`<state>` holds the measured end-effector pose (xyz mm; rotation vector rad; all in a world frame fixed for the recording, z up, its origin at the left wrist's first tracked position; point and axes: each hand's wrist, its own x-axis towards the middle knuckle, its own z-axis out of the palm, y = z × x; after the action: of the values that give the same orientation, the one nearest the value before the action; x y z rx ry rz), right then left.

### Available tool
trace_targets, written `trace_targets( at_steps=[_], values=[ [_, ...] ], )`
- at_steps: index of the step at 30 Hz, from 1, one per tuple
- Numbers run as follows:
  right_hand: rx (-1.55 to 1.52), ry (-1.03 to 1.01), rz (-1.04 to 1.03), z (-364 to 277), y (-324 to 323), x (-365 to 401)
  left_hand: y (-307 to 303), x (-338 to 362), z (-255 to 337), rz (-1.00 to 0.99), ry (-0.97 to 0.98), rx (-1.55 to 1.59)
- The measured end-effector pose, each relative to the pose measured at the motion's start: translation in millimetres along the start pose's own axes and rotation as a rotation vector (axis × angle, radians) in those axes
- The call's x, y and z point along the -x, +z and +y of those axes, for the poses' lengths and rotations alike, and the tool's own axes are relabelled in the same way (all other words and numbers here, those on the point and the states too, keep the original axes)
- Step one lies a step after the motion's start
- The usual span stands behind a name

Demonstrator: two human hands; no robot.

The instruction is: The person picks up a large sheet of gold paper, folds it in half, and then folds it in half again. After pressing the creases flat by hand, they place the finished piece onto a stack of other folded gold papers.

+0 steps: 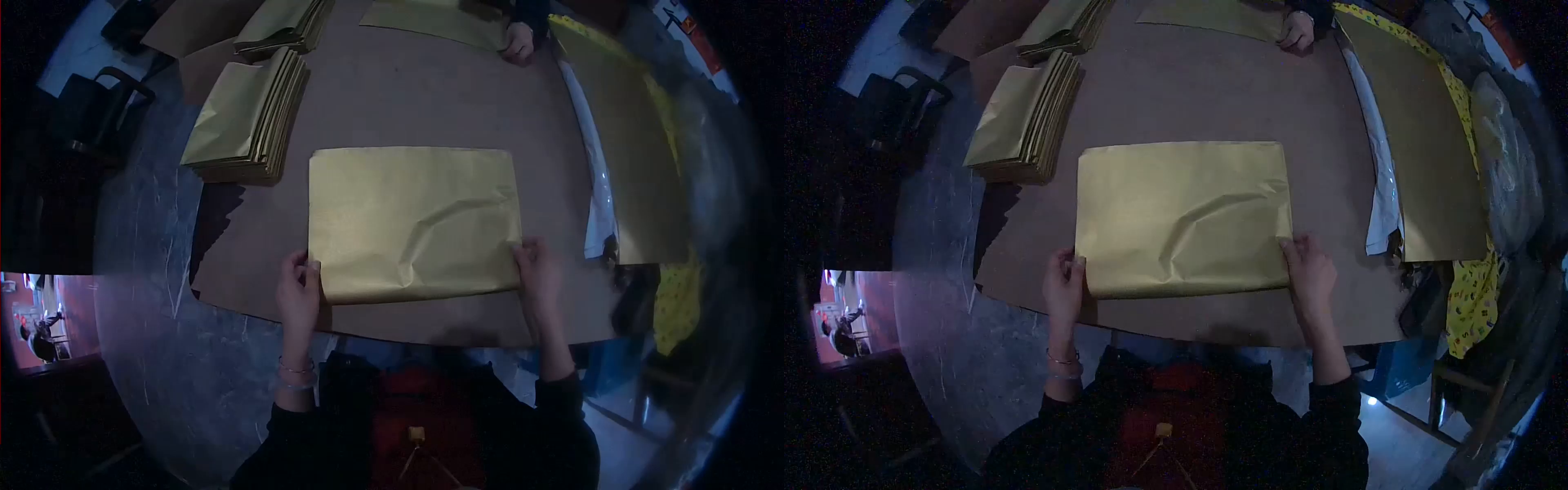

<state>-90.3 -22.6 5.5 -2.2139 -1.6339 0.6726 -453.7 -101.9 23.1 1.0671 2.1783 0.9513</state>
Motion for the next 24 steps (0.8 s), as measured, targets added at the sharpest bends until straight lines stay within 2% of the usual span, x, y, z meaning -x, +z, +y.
trace_targets(
  at_steps=[4, 6, 8, 13, 16, 18, 21, 24],
  values=[
    [-0.001, 0.002, 0.029, 2, 2, -5, 4, 1, 3, 0.023, 0.068, -0.038],
    [0.015, -0.126, 0.108, 1, 2, -4, 6, 1, 4, 0.039, 0.078, -0.032],
    [-0.007, -0.125, 0.113, 4, 7, -5, 11, -1, -1, 0.080, 0.098, 0.048],
    [-0.019, -0.085, 0.024, -1, 2, -2, 11, -1, 5, 0.080, 0.049, -0.003],
    [0.010, -0.086, 0.059, 8, 8, -4, 13, -1, 7, 0.088, 0.047, -0.012],
    [-0.096, -0.188, 0.127, 13, 14, -7, 14, -2, 2, 0.088, 0.035, -0.040],
    [-0.097, -0.088, 0.050, 2, 5, -2, 17, -4, -8, 0.103, 0.092, -0.025],
    [-0.078, -0.107, 0.072, 3, 5, -3, 19, -3, -6, 0.160, 0.159, -0.108]
  ],
)
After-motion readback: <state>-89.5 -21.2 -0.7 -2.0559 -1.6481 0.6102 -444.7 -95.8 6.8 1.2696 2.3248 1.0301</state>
